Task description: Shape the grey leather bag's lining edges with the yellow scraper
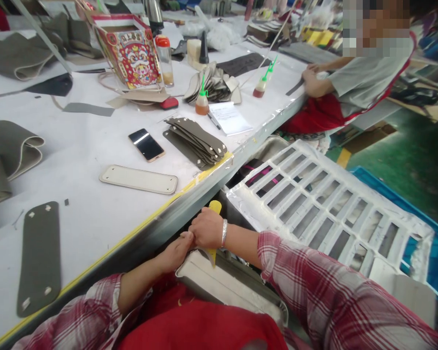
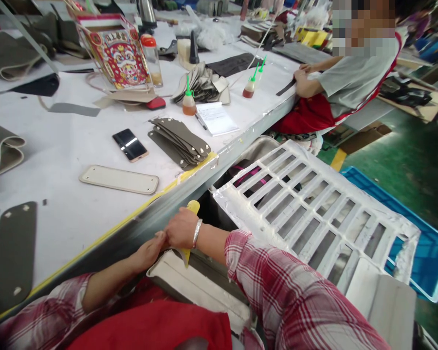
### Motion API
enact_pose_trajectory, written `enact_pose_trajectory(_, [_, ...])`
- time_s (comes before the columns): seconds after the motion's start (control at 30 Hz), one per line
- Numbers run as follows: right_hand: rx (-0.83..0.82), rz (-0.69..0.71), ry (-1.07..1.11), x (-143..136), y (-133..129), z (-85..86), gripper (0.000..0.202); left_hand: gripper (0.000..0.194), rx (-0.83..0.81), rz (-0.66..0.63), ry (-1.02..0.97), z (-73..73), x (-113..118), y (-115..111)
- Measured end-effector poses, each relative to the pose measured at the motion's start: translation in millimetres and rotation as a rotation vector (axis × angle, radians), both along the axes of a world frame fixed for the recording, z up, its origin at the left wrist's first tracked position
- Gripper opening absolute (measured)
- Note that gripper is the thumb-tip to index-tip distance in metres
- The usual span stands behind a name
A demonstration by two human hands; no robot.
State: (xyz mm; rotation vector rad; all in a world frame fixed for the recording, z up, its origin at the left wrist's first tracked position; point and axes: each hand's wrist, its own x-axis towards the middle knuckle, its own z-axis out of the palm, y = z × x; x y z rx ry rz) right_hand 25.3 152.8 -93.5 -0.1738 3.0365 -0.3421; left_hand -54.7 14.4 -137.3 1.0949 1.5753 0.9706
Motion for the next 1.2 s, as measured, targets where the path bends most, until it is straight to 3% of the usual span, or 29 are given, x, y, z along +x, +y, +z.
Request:
enact_pose_trajectory(0.1, [-0.007,-0.079,-0.018,9.7,-2.7,-0.8,0.018,0.06,0.009,-0.163,-0.02,9.4,-3.3,7.7])
enact_pose_trajectory(0.23, [-0.028,-0.271,-0.013,23.4,-11.8,-3.7,0.031,0.057,-0.005,-0.247,-0.051,14.8,-6.7,17.1])
enact_pose_trajectory(0.4, [-0.035,-0.411,-0.003,38.6,-26.5,-4.6,0.029,0.054,-0.055,-0.29,-0.078,17.1,-7.7,22.1])
enact_pose_trajectory(0.57, [0.054,-0.483,-0.056,51.3,-40.3,7.8,0.031,0.064,-0.119,-0.32,-0.145,23.9,-5.9,20.7])
enact_pose_trajectory(0.63, [0.104,-0.484,-0.082,56.7,-43.4,12.6,0.032,0.073,-0.179,-0.303,-0.319,24.0,-7.3,16.2])
enact_pose_trajectory(0.77, [0.168,-0.494,-0.177,65.8,-40.4,16.2,0.04,0.084,-0.283,-0.205,-0.902,15.7,-16.7,5.2])
enact_pose_trajectory(0.87, [0.21,-0.518,-0.184,62.9,-33.8,18.4,0.042,0.085,-0.261,-0.125,-1.005,13.0,-25.7,4.8])
enact_pose_trajectory(0.97, [0.241,-0.496,-0.152,48.1,-31.5,20.1,0.035,0.083,-0.199,-0.12,-0.859,19.7,-30.0,13.3])
enact_pose_trajectory(1.13, [0.165,-0.468,-0.088,28.6,-39.1,12.8,0.033,0.074,0.012,-0.109,-0.215,30.3,-25.9,30.3])
enact_pose_trajectory(1.2, [0.152,-0.477,-0.063,30.4,-42.3,9.3,0.028,0.074,0.067,-0.201,0.016,30.3,-24.0,33.3])
